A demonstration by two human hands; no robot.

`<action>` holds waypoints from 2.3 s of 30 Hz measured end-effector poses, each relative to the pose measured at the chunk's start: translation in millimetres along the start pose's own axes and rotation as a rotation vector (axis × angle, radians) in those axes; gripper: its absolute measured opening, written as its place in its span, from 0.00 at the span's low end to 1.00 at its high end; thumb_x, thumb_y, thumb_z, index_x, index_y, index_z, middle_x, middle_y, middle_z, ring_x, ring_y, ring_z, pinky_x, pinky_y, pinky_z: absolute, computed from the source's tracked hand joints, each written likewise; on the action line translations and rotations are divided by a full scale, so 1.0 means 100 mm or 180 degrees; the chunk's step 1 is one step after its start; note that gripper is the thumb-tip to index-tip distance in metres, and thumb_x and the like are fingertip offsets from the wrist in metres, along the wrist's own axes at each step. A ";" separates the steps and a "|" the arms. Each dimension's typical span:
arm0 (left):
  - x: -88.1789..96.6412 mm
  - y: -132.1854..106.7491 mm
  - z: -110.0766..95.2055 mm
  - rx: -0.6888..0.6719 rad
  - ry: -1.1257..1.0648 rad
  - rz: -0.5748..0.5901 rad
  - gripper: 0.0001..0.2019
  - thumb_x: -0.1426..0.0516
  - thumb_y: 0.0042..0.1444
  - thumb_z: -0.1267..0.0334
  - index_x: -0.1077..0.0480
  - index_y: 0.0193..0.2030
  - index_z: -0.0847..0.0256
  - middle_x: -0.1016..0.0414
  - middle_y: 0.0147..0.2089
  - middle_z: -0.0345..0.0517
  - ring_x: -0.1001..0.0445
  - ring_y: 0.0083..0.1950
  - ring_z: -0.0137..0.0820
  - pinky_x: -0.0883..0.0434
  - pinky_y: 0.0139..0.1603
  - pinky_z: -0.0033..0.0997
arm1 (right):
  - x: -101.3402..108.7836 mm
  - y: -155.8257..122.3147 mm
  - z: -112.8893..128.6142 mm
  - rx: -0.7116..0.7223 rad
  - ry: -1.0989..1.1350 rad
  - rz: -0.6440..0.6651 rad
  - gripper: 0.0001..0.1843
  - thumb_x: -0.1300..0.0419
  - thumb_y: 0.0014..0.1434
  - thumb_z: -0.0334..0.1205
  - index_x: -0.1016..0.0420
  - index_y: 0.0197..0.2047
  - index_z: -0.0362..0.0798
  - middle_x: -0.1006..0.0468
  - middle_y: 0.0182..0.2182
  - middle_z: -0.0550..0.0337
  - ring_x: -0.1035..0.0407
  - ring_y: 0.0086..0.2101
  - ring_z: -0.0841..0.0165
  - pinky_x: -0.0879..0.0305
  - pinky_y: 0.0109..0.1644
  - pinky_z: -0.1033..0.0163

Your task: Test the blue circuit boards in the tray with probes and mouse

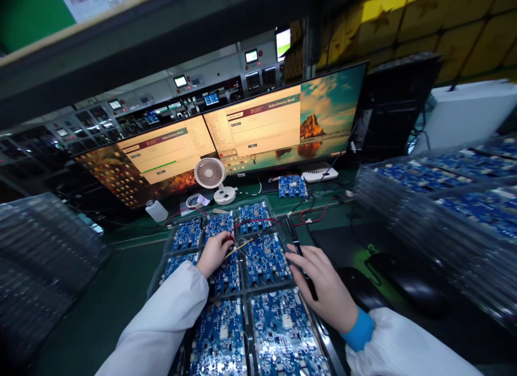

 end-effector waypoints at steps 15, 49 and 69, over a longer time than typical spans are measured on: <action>-0.01 -0.02 -0.03 -0.0297 0.0391 0.0086 0.07 0.46 0.57 0.67 0.26 0.38 0.57 0.21 0.37 0.42 0.24 0.39 0.31 0.31 0.45 0.29 | -0.01 -0.01 -0.03 -0.0074 0.0099 0.0006 0.16 0.45 0.60 0.33 0.31 0.51 0.55 0.21 0.47 0.58 0.29 0.45 0.64 0.29 0.49 0.54; 0.54 -0.28 -0.19 -0.0076 -0.0058 -0.0367 0.09 0.47 0.57 0.68 0.27 0.43 0.59 0.20 0.38 0.43 0.22 0.36 0.29 0.25 0.41 0.29 | -0.01 -0.02 -0.05 0.0055 0.0115 -0.0030 0.16 0.47 0.61 0.33 0.32 0.52 0.55 0.20 0.44 0.60 0.27 0.44 0.65 0.28 0.48 0.59; 0.90 -2.18 -0.63 -0.0417 -0.0376 -0.1687 0.10 0.46 0.61 0.59 0.27 0.32 0.58 0.33 0.27 0.39 0.34 0.28 0.26 0.36 0.31 0.24 | 0.05 -0.05 -0.06 -0.0206 0.0413 0.0001 0.14 0.46 0.61 0.41 0.25 0.48 0.55 0.20 0.42 0.59 0.26 0.45 0.64 0.27 0.49 0.59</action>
Point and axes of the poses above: each hand's wrist, its own y-axis towards the middle knuckle, its own x-axis out of the back of the hand, z = x × y, the point moved 8 cm from there along y, towards the middle knuckle
